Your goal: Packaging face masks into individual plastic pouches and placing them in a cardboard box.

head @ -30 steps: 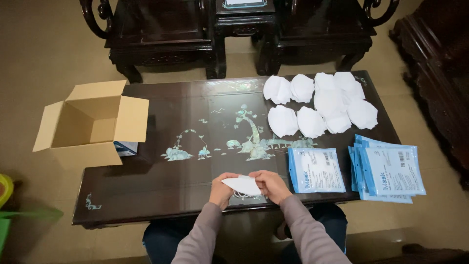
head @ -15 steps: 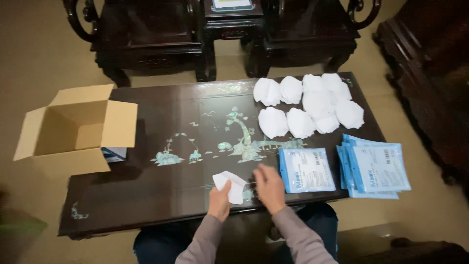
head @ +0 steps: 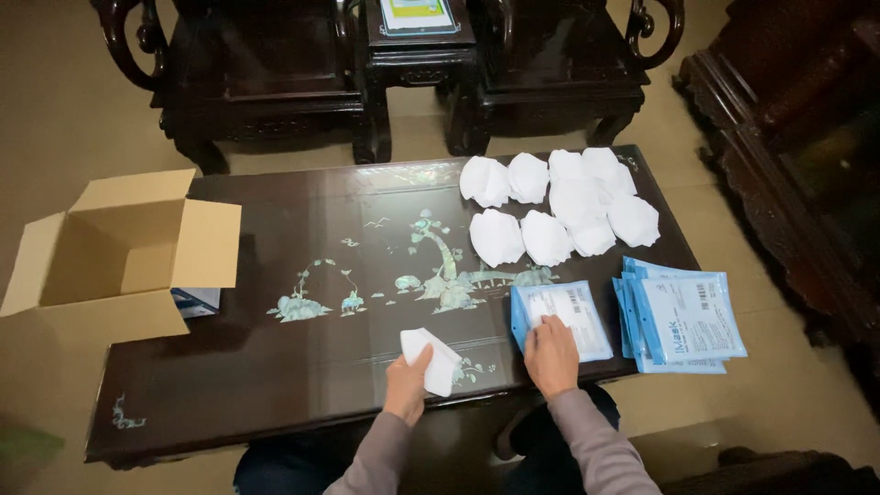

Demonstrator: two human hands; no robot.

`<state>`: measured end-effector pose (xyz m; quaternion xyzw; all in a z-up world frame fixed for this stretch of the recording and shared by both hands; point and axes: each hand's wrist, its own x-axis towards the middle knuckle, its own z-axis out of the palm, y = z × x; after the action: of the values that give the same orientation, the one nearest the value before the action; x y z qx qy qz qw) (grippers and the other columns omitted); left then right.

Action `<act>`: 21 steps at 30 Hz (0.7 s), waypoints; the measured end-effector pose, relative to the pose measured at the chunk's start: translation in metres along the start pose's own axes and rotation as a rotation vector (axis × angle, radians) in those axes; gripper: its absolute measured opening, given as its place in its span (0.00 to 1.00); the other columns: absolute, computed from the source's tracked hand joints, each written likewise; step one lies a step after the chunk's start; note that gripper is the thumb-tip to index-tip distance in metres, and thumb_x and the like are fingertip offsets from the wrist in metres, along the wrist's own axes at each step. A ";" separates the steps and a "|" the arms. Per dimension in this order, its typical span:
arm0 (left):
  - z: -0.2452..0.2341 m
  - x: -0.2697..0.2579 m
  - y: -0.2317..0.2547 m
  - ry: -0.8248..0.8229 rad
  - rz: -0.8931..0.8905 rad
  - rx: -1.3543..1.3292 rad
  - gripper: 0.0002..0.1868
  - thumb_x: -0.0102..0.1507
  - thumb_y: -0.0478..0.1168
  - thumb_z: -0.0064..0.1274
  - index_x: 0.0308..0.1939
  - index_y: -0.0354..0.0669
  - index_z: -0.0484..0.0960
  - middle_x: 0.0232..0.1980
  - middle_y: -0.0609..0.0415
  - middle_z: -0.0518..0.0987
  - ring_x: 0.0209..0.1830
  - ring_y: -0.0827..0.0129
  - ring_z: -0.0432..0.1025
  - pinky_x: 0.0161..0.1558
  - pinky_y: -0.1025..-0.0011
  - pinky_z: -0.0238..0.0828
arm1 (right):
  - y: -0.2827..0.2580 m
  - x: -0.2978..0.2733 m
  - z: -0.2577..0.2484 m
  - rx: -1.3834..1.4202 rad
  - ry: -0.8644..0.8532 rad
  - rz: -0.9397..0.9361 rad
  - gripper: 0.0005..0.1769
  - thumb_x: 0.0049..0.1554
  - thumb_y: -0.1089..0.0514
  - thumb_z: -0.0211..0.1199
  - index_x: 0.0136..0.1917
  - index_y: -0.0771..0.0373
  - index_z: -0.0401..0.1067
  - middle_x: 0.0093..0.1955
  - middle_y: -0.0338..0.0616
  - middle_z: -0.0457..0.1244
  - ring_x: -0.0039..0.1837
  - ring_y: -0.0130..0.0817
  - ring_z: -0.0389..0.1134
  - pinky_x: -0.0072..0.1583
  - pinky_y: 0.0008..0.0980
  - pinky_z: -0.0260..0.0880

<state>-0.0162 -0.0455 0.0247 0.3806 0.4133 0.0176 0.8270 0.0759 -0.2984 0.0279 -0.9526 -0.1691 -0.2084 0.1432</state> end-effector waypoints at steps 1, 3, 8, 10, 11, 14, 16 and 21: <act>0.009 -0.010 0.004 -0.024 -0.001 0.059 0.17 0.62 0.39 0.61 0.49 0.28 0.83 0.45 0.47 0.84 0.38 0.64 0.76 0.35 0.63 0.73 | -0.005 -0.001 -0.004 0.045 -0.036 0.004 0.09 0.57 0.61 0.57 0.39 0.69 0.70 0.52 0.54 0.64 0.56 0.56 0.65 0.58 0.51 0.65; 0.027 -0.026 0.007 -0.043 -0.009 0.116 0.17 0.62 0.41 0.61 0.47 0.28 0.83 0.43 0.47 0.83 0.38 0.65 0.76 0.35 0.64 0.72 | -0.023 -0.003 -0.014 0.090 -0.082 0.007 0.07 0.56 0.62 0.55 0.38 0.66 0.67 0.49 0.51 0.63 0.53 0.55 0.64 0.56 0.49 0.64; 0.055 -0.036 0.009 -0.225 0.143 0.530 0.08 0.63 0.43 0.50 0.36 0.43 0.79 0.33 0.61 0.75 0.31 0.75 0.66 0.33 0.70 0.63 | -0.056 -0.022 -0.008 0.301 -0.226 -0.100 0.15 0.50 0.66 0.57 0.52 0.65 0.68 0.70 0.53 0.61 0.72 0.51 0.63 0.64 0.48 0.67; 0.050 -0.029 0.009 -0.184 0.155 0.635 0.09 0.63 0.43 0.49 0.32 0.43 0.76 0.31 0.60 0.74 0.29 0.74 0.65 0.31 0.69 0.60 | -0.064 -0.018 -0.013 0.387 -0.334 0.013 0.11 0.57 0.59 0.53 0.53 0.62 0.67 0.71 0.54 0.60 0.74 0.50 0.62 0.64 0.49 0.65; 0.048 -0.025 0.008 -0.147 0.164 0.741 0.11 0.63 0.43 0.48 0.28 0.44 0.74 0.28 0.59 0.73 0.27 0.72 0.63 0.29 0.67 0.57 | -0.068 -0.017 -0.016 0.468 -0.442 0.131 0.11 0.65 0.52 0.48 0.54 0.60 0.66 0.73 0.56 0.59 0.75 0.49 0.61 0.65 0.50 0.63; 0.038 -0.019 0.008 -0.186 0.306 0.844 0.14 0.59 0.46 0.48 0.22 0.46 0.66 0.26 0.62 0.66 0.29 0.74 0.58 0.31 0.66 0.56 | -0.080 -0.010 -0.035 0.499 -0.489 0.226 0.15 0.67 0.48 0.44 0.59 0.58 0.64 0.75 0.49 0.59 0.68 0.55 0.66 0.61 0.52 0.65; 0.036 -0.018 0.006 -0.190 0.318 0.843 0.17 0.61 0.45 0.50 0.21 0.47 0.63 0.24 0.61 0.62 0.28 0.73 0.55 0.30 0.65 0.51 | -0.081 -0.009 -0.038 0.510 -0.500 0.265 0.15 0.67 0.47 0.44 0.58 0.57 0.65 0.76 0.48 0.59 0.69 0.56 0.65 0.63 0.51 0.64; 0.042 -0.018 0.005 -0.128 0.433 1.105 0.17 0.58 0.49 0.47 0.25 0.41 0.78 0.25 0.46 0.78 0.27 0.57 0.64 0.38 0.55 0.60 | -0.086 -0.008 -0.035 0.529 -0.556 0.317 0.19 0.66 0.46 0.43 0.60 0.59 0.65 0.77 0.49 0.59 0.73 0.53 0.63 0.69 0.48 0.60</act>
<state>0.0028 -0.0744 0.0552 0.8303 0.2236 -0.0549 0.5075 0.0237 -0.2353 0.0722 -0.9171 -0.1001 0.1323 0.3624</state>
